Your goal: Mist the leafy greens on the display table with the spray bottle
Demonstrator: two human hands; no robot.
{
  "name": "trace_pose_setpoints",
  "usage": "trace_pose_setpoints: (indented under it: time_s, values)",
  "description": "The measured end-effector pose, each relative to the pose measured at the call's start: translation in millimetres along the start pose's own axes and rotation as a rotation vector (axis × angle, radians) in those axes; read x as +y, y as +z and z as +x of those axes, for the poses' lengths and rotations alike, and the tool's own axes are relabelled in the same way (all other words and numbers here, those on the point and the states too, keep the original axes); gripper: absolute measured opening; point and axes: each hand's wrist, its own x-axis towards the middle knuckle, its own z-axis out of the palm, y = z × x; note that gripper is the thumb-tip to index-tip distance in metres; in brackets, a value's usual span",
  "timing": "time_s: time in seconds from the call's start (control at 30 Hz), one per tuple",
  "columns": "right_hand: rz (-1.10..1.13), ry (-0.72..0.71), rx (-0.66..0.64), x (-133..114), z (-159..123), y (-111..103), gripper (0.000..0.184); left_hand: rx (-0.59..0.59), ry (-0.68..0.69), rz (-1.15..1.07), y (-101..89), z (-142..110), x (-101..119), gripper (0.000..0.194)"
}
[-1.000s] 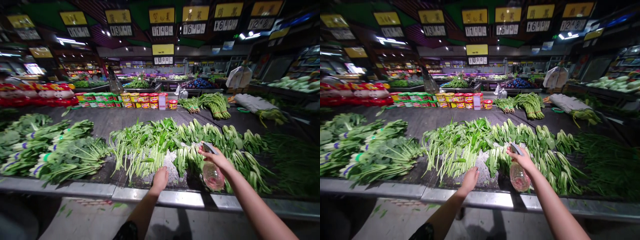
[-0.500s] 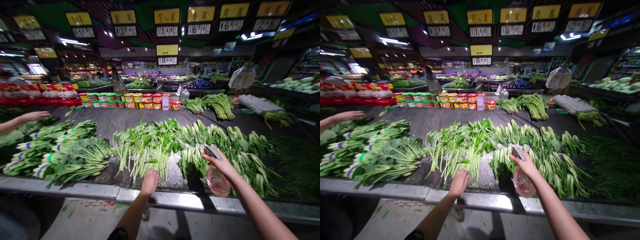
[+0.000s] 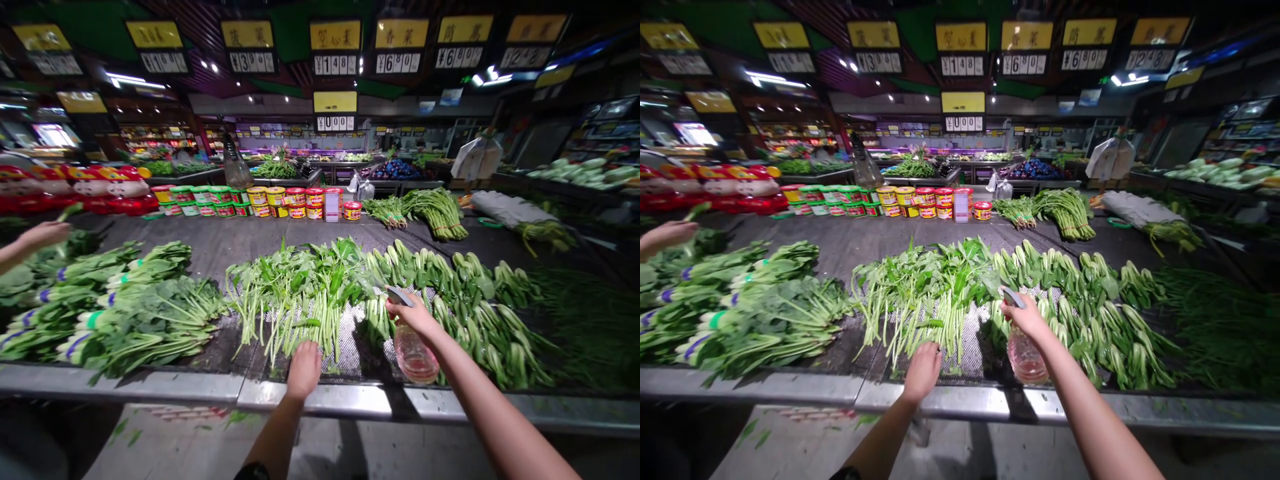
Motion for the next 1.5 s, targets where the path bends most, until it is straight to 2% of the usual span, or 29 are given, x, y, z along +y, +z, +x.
trace_pose_setpoints:
  time_s: [0.1, 0.27, 0.4, 0.6, 0.77, 1.07, 1.2, 1.3, 1.5]
  values:
    - [-0.038, -0.024, 0.005, -4, -1, 6, 0.022, 0.002, -0.012, -0.004, -0.8, -1, -1, 0.029]
    - [-0.086, -0.116, -0.01, -27, 0, 24, 0.032, -0.002, -0.028, -0.006, -2.8, -2, -1, 0.028]
    - [-0.088, -0.116, -0.009, -34, -2, 46, 0.025, -0.012, -0.039, -0.01, -3.4, -4, -1, 0.027]
    - [-0.089, -0.072, 0.008, -22, -13, 68, 0.017, -0.031, -0.039, -0.027, -2.7, -5, -3, 0.027]
    - [-0.069, -0.08, 0.049, -18, -26, 74, 0.016, -0.052, -0.024, -0.044, -1.6, -5, -6, 0.027]
    - [-0.078, -0.073, 0.024, -21, -47, 88, 0.021, -0.067, -0.027, -0.057, -0.1, -6, -8, 0.028]
    - [-0.039, -0.051, 0.03, -7, -51, 87, 0.023, -0.063, -0.041, -0.055, 0.3, -7, -7, 0.028]
    - [0.02, -0.029, 0.079, 8, -53, 83, 0.032, -0.06, -0.053, -0.051, 0.1, -8, -6, 0.027]
    - [0.033, 0.004, 0.075, 28, -53, 70, 0.042, -0.07, -0.069, -0.034, -0.8, -7, -3, 0.023]
